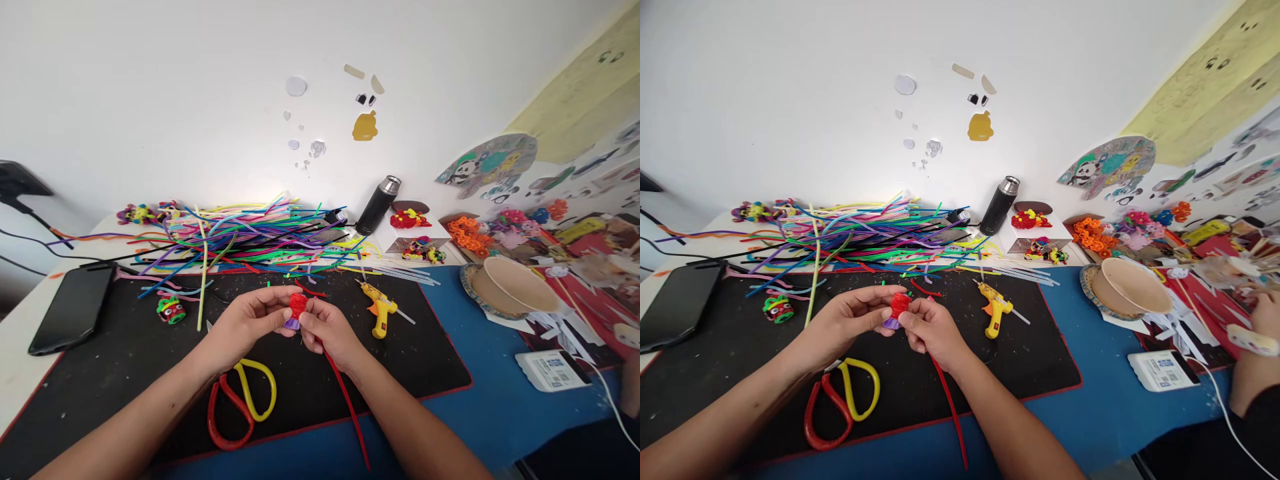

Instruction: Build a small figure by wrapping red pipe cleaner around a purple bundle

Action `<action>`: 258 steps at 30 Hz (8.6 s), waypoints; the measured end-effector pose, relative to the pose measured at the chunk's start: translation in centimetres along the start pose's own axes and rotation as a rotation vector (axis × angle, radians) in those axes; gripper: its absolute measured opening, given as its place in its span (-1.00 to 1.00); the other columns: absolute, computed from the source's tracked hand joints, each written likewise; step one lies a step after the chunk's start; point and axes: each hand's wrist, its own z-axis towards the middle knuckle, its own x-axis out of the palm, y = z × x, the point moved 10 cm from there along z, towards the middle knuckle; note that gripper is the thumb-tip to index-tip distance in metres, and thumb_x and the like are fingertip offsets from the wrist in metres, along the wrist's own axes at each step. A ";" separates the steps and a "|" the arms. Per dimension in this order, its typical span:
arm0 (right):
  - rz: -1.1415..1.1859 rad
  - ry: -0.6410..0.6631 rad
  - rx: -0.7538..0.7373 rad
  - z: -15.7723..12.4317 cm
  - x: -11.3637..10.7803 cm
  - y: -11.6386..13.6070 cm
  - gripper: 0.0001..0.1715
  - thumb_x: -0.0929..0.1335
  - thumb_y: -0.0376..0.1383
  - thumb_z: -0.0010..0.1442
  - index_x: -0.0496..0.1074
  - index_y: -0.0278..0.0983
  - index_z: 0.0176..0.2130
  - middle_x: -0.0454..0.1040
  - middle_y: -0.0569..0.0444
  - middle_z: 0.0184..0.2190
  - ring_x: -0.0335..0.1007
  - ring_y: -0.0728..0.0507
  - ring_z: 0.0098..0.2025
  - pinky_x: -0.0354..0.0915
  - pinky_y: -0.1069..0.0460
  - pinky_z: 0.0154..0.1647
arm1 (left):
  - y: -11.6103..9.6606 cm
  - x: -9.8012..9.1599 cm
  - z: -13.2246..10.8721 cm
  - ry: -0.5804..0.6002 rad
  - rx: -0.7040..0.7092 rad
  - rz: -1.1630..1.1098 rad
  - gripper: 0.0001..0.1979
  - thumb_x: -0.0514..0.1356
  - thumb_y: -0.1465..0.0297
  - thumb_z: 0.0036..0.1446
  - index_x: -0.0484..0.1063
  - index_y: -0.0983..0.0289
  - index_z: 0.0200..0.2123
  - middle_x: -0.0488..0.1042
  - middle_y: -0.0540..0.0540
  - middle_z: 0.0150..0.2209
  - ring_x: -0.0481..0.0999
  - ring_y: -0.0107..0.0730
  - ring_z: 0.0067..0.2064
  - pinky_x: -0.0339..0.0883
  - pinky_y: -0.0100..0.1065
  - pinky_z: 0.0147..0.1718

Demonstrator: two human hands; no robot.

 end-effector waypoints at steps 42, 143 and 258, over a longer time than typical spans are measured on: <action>0.294 0.209 -0.048 3.3 2.3 0.4 -0.47 0.61 -0.01 0.14 0.40 -0.27 -0.18 0.35 0.31 -0.64 0.04 0.12 -0.73 -0.12 0.15 -0.71 | -1.7 -1.7 0.6 -0.129 0.145 -0.082 -0.60 0.57 0.28 0.01 0.71 0.20 -0.05 0.73 0.17 -0.14 0.71 -0.25 -0.19 0.61 -0.42 -0.29; 0.262 0.323 -0.112 2.7 2.4 1.3 -0.45 0.60 0.02 0.17 0.46 -0.28 -0.10 0.12 0.43 -0.73 -0.14 0.11 -0.73 -0.17 0.14 -0.68 | -2.3 0.9 -0.1 -0.089 0.271 -0.199 -0.52 0.62 0.27 -0.11 0.71 0.24 -0.08 0.72 0.15 -0.19 0.66 -0.36 -0.27 0.59 -0.45 -0.30; 0.261 0.291 -0.086 2.9 2.2 1.1 -0.48 0.61 0.01 0.15 0.41 -0.27 -0.23 0.13 0.41 -0.74 -0.14 0.12 -0.74 -0.17 0.16 -0.68 | -0.7 0.3 0.4 -0.102 0.252 -0.296 -0.55 0.61 0.35 -0.06 0.69 0.25 -0.07 0.69 0.14 -0.11 0.67 -0.40 -0.26 0.62 -0.48 -0.28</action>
